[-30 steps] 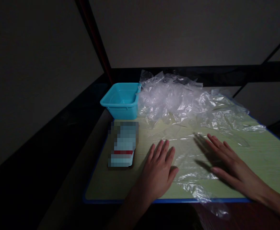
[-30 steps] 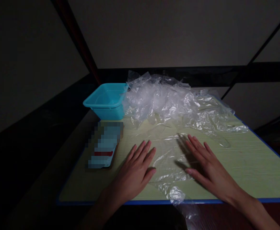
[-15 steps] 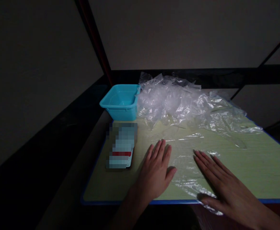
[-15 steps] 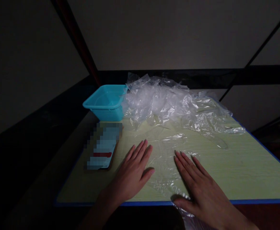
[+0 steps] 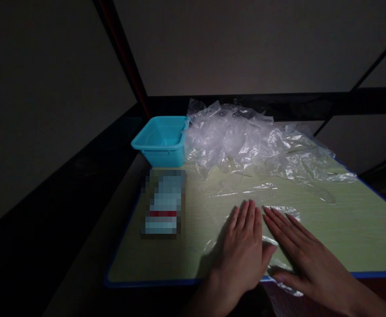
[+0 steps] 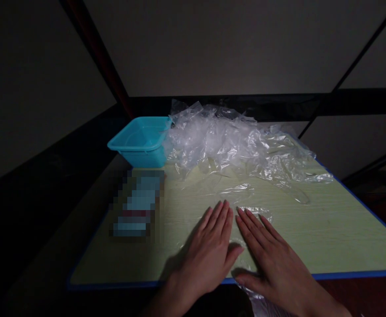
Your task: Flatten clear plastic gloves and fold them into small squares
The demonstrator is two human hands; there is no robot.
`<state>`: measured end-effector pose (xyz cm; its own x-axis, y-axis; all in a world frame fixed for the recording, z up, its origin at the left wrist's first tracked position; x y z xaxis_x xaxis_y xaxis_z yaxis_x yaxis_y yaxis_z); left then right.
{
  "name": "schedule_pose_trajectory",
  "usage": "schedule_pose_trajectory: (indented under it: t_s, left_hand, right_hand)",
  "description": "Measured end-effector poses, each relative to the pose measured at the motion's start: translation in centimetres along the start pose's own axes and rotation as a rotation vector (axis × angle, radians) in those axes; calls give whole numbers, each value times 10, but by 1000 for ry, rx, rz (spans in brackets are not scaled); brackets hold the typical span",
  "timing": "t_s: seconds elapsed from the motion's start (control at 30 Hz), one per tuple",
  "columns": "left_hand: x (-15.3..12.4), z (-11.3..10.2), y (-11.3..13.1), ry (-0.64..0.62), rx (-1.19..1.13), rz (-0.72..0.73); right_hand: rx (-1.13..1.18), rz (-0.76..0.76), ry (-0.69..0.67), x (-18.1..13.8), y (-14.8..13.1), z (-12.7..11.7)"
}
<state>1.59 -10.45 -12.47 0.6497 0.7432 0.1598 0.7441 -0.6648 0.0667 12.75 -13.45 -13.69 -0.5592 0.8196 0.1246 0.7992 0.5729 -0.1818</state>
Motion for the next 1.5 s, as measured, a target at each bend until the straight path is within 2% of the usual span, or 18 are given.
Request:
schedule_pose_trajectory:
  t_s: [0.27, 0.47, 0.73, 0.83, 0.93, 1.07, 1.17, 1.33, 1.5]
  left_hand:
    - [-12, -1, -20, -36, -48, -33]
    - [-25, -4, -44, -40, -18, -104]
    - [-31, -4, -53, -11, 22, -166]
    - [-31, -3, -53, -12, 19, -171]
    - [-31, -3, -53, -9, 18, -171]
    - [-31, -3, -53, -12, 11, -170]
    - [-31, -3, -53, -23, 0, -179]
    - [-32, -4, -53, -41, -21, -183]
    - [-32, -4, -55, -49, -39, -177]
  right_hand:
    - [-22, 19, -10, 0, 2, 1]
    - [-7, 19, -6, 1, -1, 0]
    - [154, 37, 98, -4, 9, -17]
    - [151, 56, 119, 6, 20, -30]
    - [107, -12, 78, 33, 27, -36]
    - [73, -113, 13, 74, 39, -26]
    - [70, -126, 4, 90, 49, -13]
    - [79, -88, -1, 92, 58, 0]
    - [40, -76, 8, 90, 57, 3]
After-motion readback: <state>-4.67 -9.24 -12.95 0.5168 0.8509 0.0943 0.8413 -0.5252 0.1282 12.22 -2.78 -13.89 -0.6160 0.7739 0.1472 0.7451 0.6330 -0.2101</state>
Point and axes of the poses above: each hand's wrist, its own x-axis towards the middle knuckle, its own z-axis out of the palm, y = z × x, the point moved 6 cm from there along x, towards the middle knuckle, and after that the axes turned 8 degrees about x, right-handed, at the moved point
